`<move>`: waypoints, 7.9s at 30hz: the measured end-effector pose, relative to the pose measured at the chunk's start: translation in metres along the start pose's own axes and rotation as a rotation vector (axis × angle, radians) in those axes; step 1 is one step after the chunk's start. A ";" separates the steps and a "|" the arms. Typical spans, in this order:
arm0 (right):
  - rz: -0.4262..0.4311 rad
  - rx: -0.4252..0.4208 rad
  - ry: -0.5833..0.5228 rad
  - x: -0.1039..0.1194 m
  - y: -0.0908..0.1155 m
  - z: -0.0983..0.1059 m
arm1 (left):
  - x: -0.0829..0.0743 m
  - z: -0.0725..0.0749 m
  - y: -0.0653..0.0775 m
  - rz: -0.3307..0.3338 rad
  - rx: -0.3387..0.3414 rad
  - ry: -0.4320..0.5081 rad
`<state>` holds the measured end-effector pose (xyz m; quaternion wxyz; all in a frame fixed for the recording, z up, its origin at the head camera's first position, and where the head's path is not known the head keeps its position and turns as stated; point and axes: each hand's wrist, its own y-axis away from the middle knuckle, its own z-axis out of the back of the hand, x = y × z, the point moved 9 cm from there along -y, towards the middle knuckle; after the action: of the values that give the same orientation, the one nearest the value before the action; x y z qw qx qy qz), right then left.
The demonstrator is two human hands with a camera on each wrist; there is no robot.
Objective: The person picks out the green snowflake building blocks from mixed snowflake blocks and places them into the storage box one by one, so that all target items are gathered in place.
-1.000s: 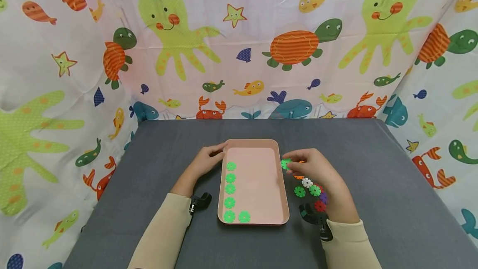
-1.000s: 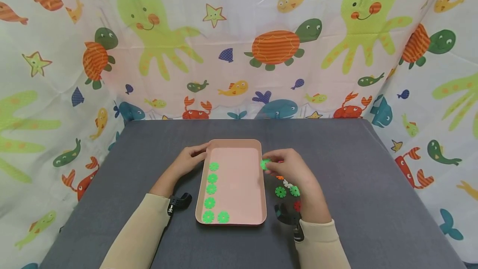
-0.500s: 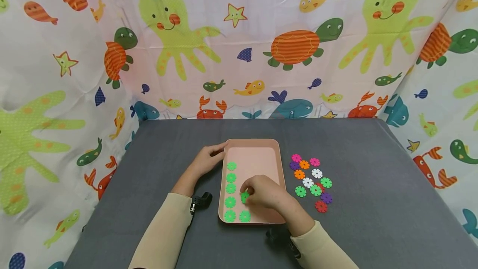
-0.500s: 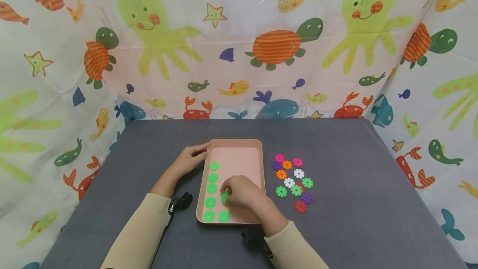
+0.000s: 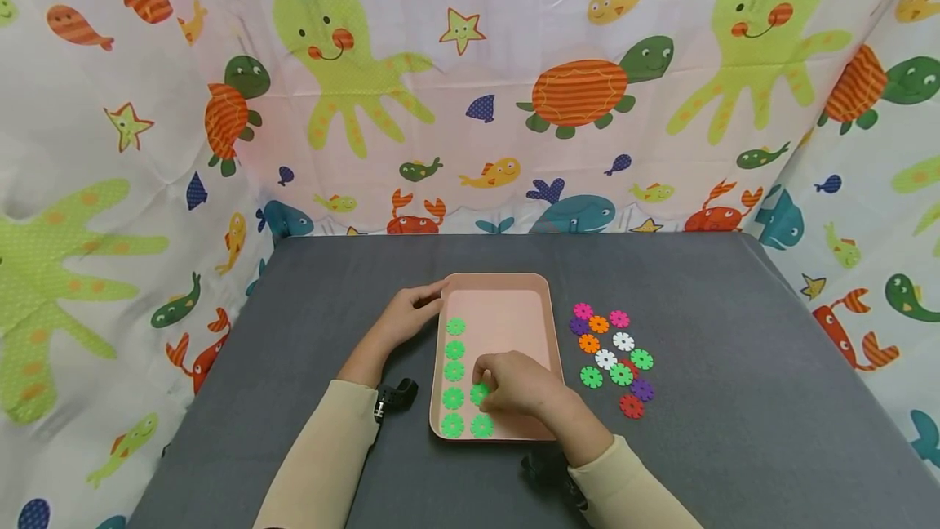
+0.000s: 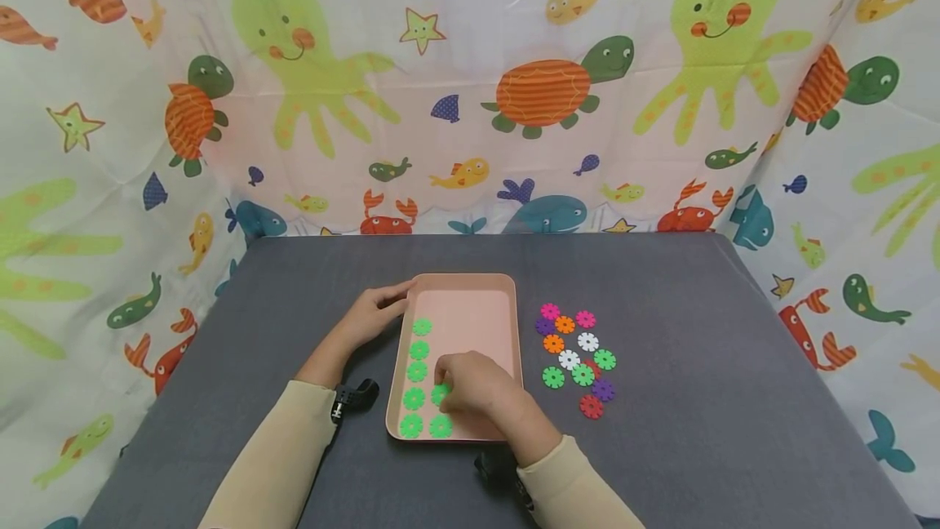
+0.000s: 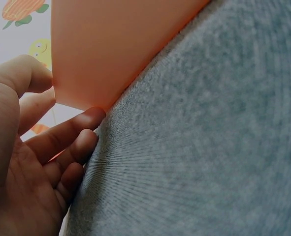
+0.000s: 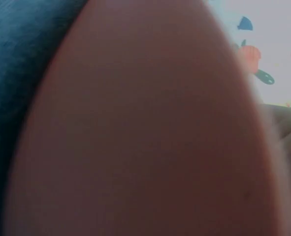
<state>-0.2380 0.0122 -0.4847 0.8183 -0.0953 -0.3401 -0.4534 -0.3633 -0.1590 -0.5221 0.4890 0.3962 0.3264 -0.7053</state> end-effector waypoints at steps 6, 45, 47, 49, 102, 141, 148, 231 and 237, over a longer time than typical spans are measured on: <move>-0.057 -0.045 -0.086 -0.014 0.011 0.039 | 0.000 0.000 0.000 0.005 0.005 -0.003; -0.706 -0.333 -0.166 -0.176 0.107 0.140 | 0.004 -0.001 0.002 0.027 0.000 -0.003; -0.652 -0.355 -0.223 -0.165 0.105 0.143 | 0.004 -0.001 0.002 0.026 -0.001 -0.003; -0.574 -0.384 -0.272 -0.150 0.102 0.149 | 0.004 -0.001 0.001 0.021 -0.002 -0.002; -0.174 -0.365 0.008 -0.061 0.033 0.111 | 0.001 0.001 0.002 0.021 -0.014 -0.018; -0.183 -0.237 -0.380 -0.059 0.031 0.129 | 0.002 -0.001 -0.001 -0.004 -0.006 -0.017; -0.114 -0.042 -0.267 -0.026 -0.033 0.090 | 0.001 0.001 -0.001 -0.018 -0.012 -0.026; -0.182 -0.097 0.116 -0.042 -0.081 0.073 | 0.001 -0.001 -0.001 -0.008 -0.032 -0.033; -0.134 -0.239 0.210 -0.046 -0.066 0.141 | -0.006 0.012 -0.018 0.005 -0.008 -0.101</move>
<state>-0.3745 0.0714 -0.4185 0.8001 -0.1209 -0.2021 -0.5517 -0.3823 -0.1612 -0.5095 0.5082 0.3592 0.3030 -0.7218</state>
